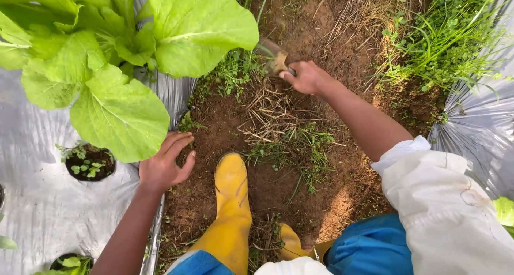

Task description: The person uses a hand hoe to remove weeds from the soil between rows of plants covered with plastic mulch. They also pull weeds by hand and clear debris from around the base of the plants.

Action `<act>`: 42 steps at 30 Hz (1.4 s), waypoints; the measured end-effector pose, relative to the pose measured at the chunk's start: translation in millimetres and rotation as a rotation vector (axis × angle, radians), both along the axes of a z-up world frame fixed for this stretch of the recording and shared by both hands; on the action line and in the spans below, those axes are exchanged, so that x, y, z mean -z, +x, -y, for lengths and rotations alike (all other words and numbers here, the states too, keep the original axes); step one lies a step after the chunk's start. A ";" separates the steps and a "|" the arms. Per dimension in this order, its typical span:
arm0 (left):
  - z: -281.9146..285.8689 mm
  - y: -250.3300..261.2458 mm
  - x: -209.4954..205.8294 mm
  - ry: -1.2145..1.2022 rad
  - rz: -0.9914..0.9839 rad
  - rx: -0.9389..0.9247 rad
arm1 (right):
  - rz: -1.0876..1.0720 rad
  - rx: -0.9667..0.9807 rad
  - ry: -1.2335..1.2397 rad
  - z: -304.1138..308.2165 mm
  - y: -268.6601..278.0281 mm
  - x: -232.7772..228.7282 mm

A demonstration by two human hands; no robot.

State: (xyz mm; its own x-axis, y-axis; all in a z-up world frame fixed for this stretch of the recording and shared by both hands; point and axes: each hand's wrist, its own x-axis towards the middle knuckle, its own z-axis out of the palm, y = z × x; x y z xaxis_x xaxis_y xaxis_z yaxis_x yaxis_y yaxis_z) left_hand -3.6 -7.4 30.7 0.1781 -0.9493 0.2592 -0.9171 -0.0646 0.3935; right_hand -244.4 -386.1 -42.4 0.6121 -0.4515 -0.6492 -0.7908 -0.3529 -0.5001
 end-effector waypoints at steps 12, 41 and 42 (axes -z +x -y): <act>-6.8 5.0 21.7 -0.016 -0.015 0.019 | -0.166 -0.526 -0.032 -11.2 1.2 -10.9; -1.6 8.8 30.9 -0.094 -0.266 0.163 | 0.046 -0.056 0.076 -14.0 -3.0 15.0; -0.5 9.9 30.8 -0.093 -0.294 0.187 | -0.068 -0.201 0.087 -18.2 2.3 0.6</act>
